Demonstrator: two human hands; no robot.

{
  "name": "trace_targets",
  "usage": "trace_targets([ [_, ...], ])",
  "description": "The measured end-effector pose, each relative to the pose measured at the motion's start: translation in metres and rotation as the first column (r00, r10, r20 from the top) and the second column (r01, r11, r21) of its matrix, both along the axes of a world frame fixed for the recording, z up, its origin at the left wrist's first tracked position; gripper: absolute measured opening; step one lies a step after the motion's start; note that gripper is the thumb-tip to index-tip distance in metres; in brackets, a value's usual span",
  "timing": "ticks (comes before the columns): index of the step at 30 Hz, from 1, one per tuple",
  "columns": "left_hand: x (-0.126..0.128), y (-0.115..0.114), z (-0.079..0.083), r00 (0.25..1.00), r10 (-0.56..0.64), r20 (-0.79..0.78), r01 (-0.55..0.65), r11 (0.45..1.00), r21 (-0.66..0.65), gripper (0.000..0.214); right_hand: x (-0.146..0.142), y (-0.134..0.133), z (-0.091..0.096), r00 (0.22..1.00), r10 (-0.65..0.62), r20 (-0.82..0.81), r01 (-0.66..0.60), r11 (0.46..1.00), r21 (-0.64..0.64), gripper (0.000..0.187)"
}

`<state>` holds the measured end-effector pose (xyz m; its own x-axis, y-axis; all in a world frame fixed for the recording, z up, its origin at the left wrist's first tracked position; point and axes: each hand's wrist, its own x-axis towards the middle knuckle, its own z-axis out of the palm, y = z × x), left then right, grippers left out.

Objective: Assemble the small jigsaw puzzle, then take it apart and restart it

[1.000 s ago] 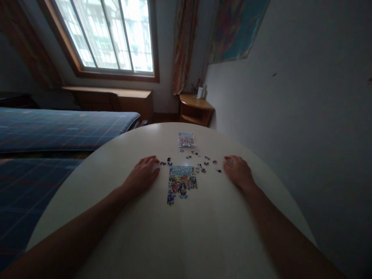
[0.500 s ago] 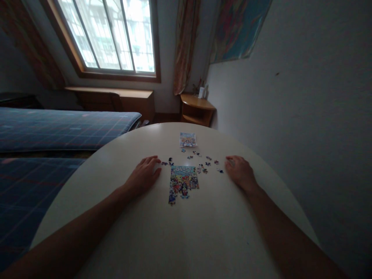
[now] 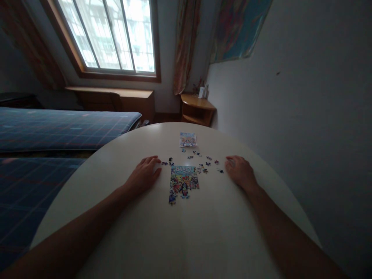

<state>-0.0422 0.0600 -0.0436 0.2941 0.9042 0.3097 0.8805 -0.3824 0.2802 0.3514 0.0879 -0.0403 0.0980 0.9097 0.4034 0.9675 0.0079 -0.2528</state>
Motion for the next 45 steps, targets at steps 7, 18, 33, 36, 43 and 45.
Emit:
trace_targets([
  [7, -0.0003, 0.0001, 0.0001, 1.0, -0.009, 0.018, 0.009, 1.0, 0.012, 0.033, 0.0, -0.0001, -0.0011, 1.0, 0.007, -0.001, -0.007, 1.0, 0.01, 0.034],
  [18, -0.0002, -0.0004, 0.0004, 1.0, -0.003, 0.011, 0.003, 1.0, 0.004, 0.034, 0.0026, 0.0013, -0.0045, 1.0, 0.004, -0.005, -0.004, 1.0, 0.021, 0.032],
  [33, -0.0024, 0.0, 0.0004, 1.0, -0.02, 0.016, 0.02, 1.0, 0.0, 0.033, 0.0014, 0.0011, -0.0052, 1.0, 0.002, 0.014, -0.003, 1.0, 0.026, 0.032],
  [36, -0.0025, 0.0003, -0.0002, 1.0, -0.017, 0.023, 0.017, 1.0, 0.002, 0.033, 0.0017, 0.0011, -0.0053, 1.0, 0.003, 0.013, -0.004, 1.0, 0.029, 0.031],
  [43, -0.0023, 0.0007, -0.0008, 1.0, -0.014, 0.026, 0.014, 1.0, 0.004, 0.033, 0.0023, 0.0009, -0.005, 1.0, 0.006, 0.011, -0.007, 1.0, 0.028, 0.031],
  [45, -0.0022, 0.0006, -0.0006, 1.0, -0.012, 0.02, 0.012, 1.0, 0.004, 0.034, 0.0022, 0.0009, -0.0049, 1.0, 0.006, 0.011, -0.006, 1.0, 0.026, 0.031],
])
